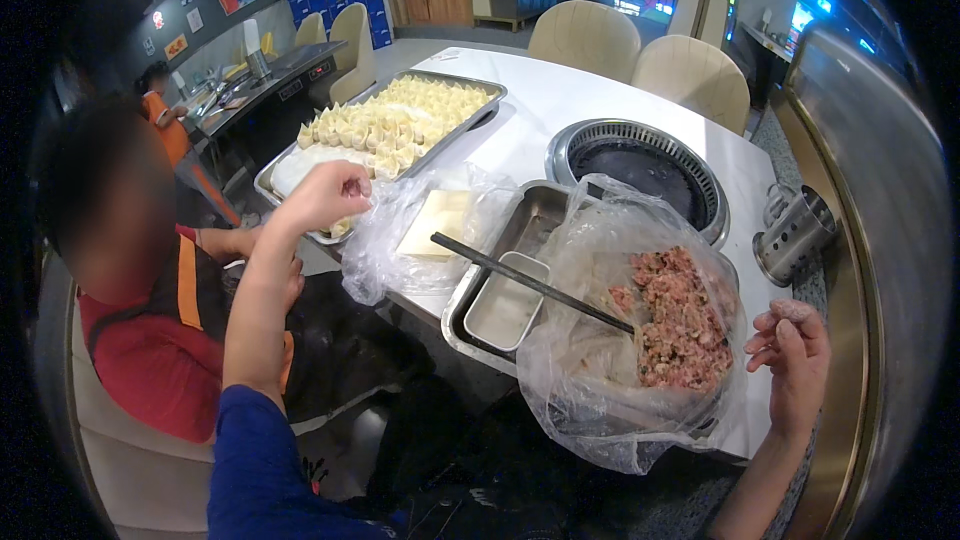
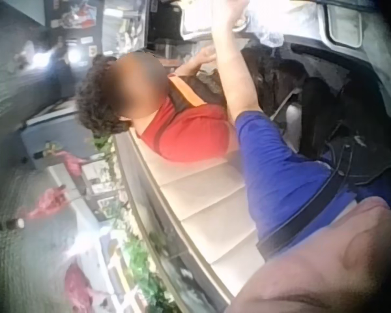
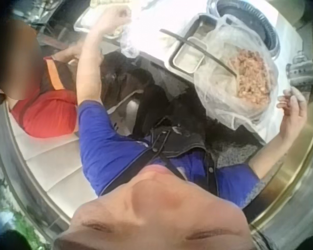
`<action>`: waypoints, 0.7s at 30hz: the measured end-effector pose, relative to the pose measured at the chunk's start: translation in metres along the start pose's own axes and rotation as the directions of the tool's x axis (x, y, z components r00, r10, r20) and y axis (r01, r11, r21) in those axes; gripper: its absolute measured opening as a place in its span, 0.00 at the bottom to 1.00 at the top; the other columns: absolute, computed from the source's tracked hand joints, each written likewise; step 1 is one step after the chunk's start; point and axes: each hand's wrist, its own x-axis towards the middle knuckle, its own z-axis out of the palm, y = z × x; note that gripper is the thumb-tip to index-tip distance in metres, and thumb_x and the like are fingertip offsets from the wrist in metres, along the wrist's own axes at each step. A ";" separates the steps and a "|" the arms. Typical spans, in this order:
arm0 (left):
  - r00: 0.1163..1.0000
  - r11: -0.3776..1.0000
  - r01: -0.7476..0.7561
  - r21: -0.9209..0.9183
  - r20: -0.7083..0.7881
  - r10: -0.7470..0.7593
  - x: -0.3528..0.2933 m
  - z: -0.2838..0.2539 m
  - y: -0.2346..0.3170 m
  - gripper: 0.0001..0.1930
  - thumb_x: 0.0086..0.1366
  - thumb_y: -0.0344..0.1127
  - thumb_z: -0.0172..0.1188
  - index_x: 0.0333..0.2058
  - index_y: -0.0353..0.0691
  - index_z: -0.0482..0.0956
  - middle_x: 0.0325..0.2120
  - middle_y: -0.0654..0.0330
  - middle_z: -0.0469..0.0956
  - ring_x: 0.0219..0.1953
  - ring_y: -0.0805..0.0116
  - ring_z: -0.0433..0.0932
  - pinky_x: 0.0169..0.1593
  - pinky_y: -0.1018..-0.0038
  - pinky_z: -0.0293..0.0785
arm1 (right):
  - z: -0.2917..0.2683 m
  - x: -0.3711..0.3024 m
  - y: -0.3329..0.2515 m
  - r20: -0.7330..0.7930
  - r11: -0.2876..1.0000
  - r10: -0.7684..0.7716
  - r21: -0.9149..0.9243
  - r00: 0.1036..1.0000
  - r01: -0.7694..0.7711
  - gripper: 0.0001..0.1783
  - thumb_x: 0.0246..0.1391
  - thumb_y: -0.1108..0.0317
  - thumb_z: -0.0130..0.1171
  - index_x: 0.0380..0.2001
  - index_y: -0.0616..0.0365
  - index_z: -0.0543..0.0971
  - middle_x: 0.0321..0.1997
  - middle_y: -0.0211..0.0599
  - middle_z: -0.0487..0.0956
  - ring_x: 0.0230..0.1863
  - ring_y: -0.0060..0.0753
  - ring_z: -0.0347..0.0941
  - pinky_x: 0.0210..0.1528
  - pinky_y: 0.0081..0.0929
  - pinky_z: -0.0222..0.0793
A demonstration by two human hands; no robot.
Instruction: The person places a dumpling wrapper on their palm, uses chopsticks to scoop meat filling onto the wrapper, folds and seals the dumpling, then places it on a tray. This process is repeated continuously.
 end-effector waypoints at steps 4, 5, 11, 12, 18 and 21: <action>0.997 0.985 0.038 0.166 -0.071 -0.027 -0.012 0.015 -0.001 0.07 0.46 0.28 0.59 0.27 0.37 0.74 0.28 0.51 0.72 0.34 0.53 0.73 0.37 0.66 0.69 | -0.006 -0.007 -0.001 0.026 1.000 0.011 0.010 1.000 -0.011 0.12 0.56 0.67 0.49 0.41 0.62 0.72 0.32 0.37 0.74 0.24 0.22 0.72 0.22 0.15 0.69; 0.995 0.982 0.052 0.182 -0.097 -0.034 -0.012 0.019 -0.003 0.07 0.46 0.28 0.59 0.27 0.38 0.74 0.29 0.50 0.72 0.35 0.52 0.73 0.38 0.65 0.69 | -0.008 -0.009 -0.002 0.023 1.000 0.014 0.009 1.000 -0.014 0.12 0.55 0.66 0.50 0.40 0.62 0.72 0.32 0.37 0.74 0.24 0.23 0.72 0.21 0.16 0.69; 0.987 0.983 0.073 0.166 -0.151 -0.048 -0.008 0.035 -0.022 0.06 0.47 0.26 0.57 0.27 0.37 0.73 0.28 0.49 0.72 0.34 0.50 0.73 0.38 0.65 0.70 | -0.024 -0.021 -0.004 -0.020 1.000 0.015 0.021 1.000 -0.015 0.12 0.55 0.67 0.50 0.39 0.62 0.72 0.31 0.38 0.74 0.24 0.24 0.73 0.21 0.17 0.70; 0.984 0.983 0.075 0.167 -0.171 -0.046 -0.007 0.036 -0.024 0.06 0.47 0.26 0.56 0.27 0.36 0.73 0.27 0.49 0.72 0.32 0.49 0.73 0.37 0.65 0.70 | -0.027 -0.023 -0.004 -0.027 1.000 0.017 0.026 1.000 -0.016 0.12 0.55 0.67 0.50 0.39 0.62 0.72 0.31 0.38 0.74 0.24 0.24 0.73 0.21 0.17 0.70; 0.983 0.919 0.162 -0.358 -0.025 -0.183 -0.013 0.019 -0.033 0.06 0.46 0.23 0.57 0.24 0.35 0.70 0.15 0.60 0.71 0.18 0.71 0.72 0.22 0.75 0.67 | -0.032 -0.032 -0.006 -0.039 0.997 -0.002 0.076 0.999 0.005 0.12 0.55 0.67 0.50 0.39 0.63 0.72 0.31 0.39 0.75 0.24 0.25 0.73 0.21 0.17 0.70; 0.967 0.821 0.190 -0.539 -0.043 -0.252 -0.017 0.002 -0.012 0.08 0.46 0.24 0.60 0.25 0.37 0.69 0.15 0.65 0.69 0.16 0.78 0.69 0.17 0.80 0.62 | -0.033 -0.035 -0.010 -0.028 0.996 0.020 0.082 0.999 -0.018 0.12 0.55 0.67 0.51 0.40 0.63 0.72 0.31 0.39 0.75 0.24 0.25 0.73 0.22 0.19 0.70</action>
